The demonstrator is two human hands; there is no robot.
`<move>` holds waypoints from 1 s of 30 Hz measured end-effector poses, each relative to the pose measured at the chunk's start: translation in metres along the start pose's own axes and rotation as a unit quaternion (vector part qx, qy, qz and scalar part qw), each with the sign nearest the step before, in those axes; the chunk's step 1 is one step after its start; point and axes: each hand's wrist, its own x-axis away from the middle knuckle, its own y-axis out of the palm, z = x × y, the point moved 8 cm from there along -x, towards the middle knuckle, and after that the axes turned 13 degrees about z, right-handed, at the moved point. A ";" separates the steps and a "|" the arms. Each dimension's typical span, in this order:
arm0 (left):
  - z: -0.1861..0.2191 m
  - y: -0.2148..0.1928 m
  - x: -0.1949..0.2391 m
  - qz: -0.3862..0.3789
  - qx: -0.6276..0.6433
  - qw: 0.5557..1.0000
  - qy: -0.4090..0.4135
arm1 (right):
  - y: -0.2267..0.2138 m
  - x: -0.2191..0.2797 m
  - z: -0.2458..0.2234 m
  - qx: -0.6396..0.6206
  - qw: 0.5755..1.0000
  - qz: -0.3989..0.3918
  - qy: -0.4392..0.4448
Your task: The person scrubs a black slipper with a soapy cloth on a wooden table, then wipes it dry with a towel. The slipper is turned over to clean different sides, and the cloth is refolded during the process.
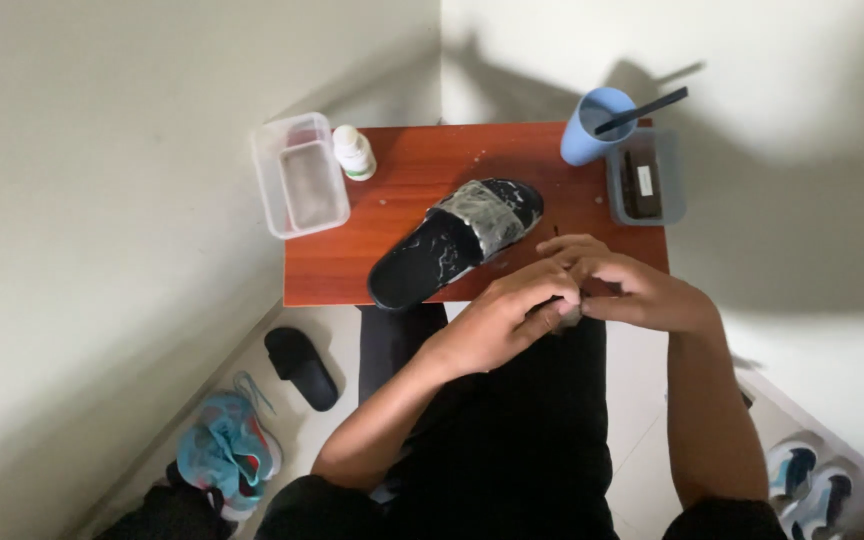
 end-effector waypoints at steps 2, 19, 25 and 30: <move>0.014 -0.013 0.004 0.025 -0.019 0.999 0.014 | 0.010 -0.006 -0.025 0.018 1.000 0.010 0.011; 0.037 -0.053 0.055 -0.084 -0.262 0.961 0.023 | 0.003 0.043 -0.049 0.086 0.962 0.255 -0.050; 0.034 -0.068 0.075 -0.061 -0.283 0.956 -0.038 | -0.021 0.075 -0.027 0.103 0.946 0.308 -0.018; 0.058 -0.084 0.082 0.036 -0.237 0.971 0.011 | -0.034 0.092 -0.034 0.110 0.929 0.353 -0.015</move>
